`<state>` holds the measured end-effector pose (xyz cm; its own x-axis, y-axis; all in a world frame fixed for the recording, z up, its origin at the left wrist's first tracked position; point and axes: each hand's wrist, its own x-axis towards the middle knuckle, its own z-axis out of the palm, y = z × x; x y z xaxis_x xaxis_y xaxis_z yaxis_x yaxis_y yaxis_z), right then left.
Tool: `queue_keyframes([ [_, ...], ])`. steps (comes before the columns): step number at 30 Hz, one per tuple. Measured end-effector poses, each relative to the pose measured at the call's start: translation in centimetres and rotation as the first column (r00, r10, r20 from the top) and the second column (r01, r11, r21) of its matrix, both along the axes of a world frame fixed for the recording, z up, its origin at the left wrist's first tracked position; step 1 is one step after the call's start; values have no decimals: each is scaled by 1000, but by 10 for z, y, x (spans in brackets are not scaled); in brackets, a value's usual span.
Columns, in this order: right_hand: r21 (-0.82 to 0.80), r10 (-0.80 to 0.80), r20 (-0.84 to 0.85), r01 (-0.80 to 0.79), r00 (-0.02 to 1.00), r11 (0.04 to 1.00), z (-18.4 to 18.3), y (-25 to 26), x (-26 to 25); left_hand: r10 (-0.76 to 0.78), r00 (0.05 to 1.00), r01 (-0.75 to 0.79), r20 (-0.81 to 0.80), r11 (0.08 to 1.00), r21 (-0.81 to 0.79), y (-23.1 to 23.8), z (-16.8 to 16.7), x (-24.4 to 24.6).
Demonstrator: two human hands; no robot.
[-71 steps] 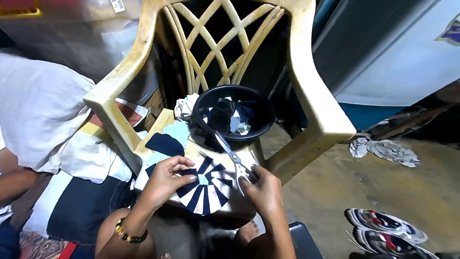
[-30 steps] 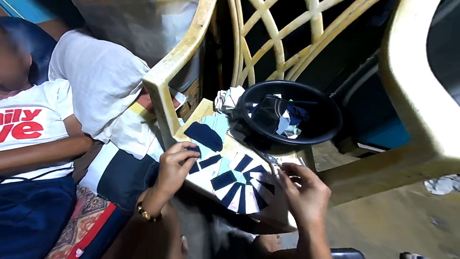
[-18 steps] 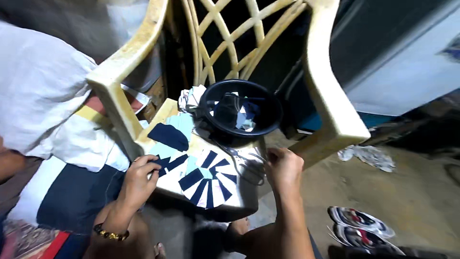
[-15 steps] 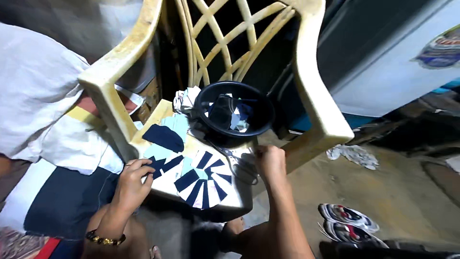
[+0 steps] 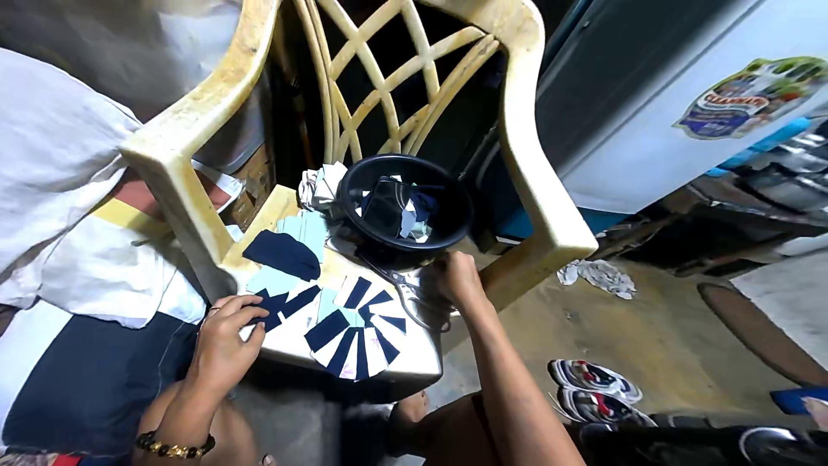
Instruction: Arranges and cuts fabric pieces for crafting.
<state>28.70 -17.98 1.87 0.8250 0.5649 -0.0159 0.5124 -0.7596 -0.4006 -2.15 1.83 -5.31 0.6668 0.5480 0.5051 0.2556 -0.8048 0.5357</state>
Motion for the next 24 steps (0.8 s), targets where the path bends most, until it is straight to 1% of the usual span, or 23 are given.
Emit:
queue_keyframes([
  [4,53,33,49,-35,998,998,2,-3,-1,4,1000,-4,9,1000,-11,0,1,1],
  [8,191,108,216,-150,970,970,-9,-9,4,12,1000,-12,17,1000,-24,-1,3,1],
  [10,209,121,257,-177,959,962,-11,-10,6,15,1000,-15,24,1000,-22,-2,4,2],
  [15,242,86,293,-161,952,957,-8,-13,1,19,999,-19,39,1000,-14,-1,3,1],
  [20,295,88,400,-220,912,930,-8,-17,-5,35,999,-34,40,999,-17,-1,4,2],
  [22,354,72,352,-204,933,913,-2,-18,-7,45,997,-45,56,999,10,-1,4,2],
  [24,438,30,203,-118,979,891,8,-21,-8,42,994,-51,104,994,93,-3,6,5],
])
